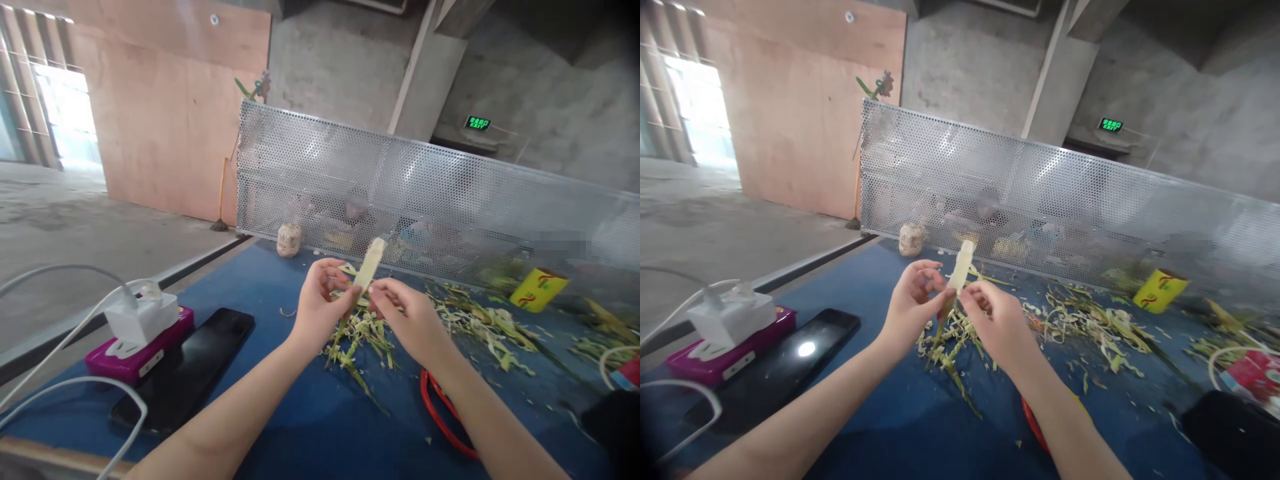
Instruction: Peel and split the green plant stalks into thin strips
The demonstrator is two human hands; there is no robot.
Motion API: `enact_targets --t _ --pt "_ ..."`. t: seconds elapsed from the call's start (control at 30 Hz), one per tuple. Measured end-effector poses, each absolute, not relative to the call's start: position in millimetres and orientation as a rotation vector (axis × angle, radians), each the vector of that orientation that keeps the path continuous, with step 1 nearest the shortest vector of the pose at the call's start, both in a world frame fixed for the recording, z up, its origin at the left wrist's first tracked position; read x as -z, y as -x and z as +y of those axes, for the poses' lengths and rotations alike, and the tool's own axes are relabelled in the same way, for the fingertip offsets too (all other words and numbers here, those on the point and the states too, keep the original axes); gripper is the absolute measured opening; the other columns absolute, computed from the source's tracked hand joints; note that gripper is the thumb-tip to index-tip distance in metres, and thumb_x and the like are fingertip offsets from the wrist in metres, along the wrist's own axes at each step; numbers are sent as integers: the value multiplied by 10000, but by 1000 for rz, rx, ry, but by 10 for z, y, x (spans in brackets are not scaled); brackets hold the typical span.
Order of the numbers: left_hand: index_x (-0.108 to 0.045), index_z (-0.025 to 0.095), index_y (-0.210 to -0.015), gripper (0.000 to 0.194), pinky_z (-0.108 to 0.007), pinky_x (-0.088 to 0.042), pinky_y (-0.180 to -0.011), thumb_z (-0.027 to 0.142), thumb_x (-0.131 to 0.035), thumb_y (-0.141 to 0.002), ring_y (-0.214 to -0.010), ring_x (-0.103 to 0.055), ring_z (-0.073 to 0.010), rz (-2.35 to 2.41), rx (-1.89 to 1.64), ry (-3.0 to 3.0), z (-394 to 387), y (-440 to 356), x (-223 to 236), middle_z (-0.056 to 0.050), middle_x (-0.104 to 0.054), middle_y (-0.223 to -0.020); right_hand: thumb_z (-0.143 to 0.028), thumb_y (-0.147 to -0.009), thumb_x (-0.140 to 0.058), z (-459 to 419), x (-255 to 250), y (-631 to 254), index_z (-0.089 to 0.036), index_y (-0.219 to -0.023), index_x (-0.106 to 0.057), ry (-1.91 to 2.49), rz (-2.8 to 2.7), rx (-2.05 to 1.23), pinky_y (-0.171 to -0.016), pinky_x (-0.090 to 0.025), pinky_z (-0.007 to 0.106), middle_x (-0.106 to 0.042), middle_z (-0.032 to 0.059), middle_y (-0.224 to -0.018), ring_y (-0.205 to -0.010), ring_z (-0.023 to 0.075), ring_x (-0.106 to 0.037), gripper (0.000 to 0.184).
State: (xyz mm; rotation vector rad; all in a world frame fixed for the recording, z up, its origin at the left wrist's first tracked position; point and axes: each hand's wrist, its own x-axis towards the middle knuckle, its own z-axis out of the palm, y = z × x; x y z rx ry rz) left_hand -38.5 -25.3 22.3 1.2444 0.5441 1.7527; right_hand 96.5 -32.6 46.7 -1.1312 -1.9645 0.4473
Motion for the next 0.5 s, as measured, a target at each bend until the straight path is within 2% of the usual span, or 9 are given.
enact_targets --t 0.13,0.23,0.5 --pt "-408 186 -935 363 -137 -403 -285 138 -624 -647 -477 -484 -39 587 -1665 -1293 -333 365 -261 23 -434 -800 -398 -785 -434 -278 -462 -876 -173 -691 -532 1106 -1927 -424 -432 -336 214 -508 -11 -546 -469 104 -449 263" --pt "-392 192 -961 408 -157 -415 -271 143 -636 -636 -423 -480 -28 653 -1590 -1271 -359 384 -297 16 -437 -833 -383 -792 -426 -232 -425 -941 -174 -637 -487 1094 -1921 -471 -420 -291 209 -398 -43 -483 -438 86 -367 268" --pt "-415 169 -968 421 -161 -433 -290 125 -647 -620 -414 -498 -27 815 -1486 -1208 -338 362 -267 2 -466 -848 -352 -791 -439 -212 -365 -1025 -178 -621 -457 1063 -1877 -669 -439 -294 205 -393 -54 -475 -442 78 -357 244"
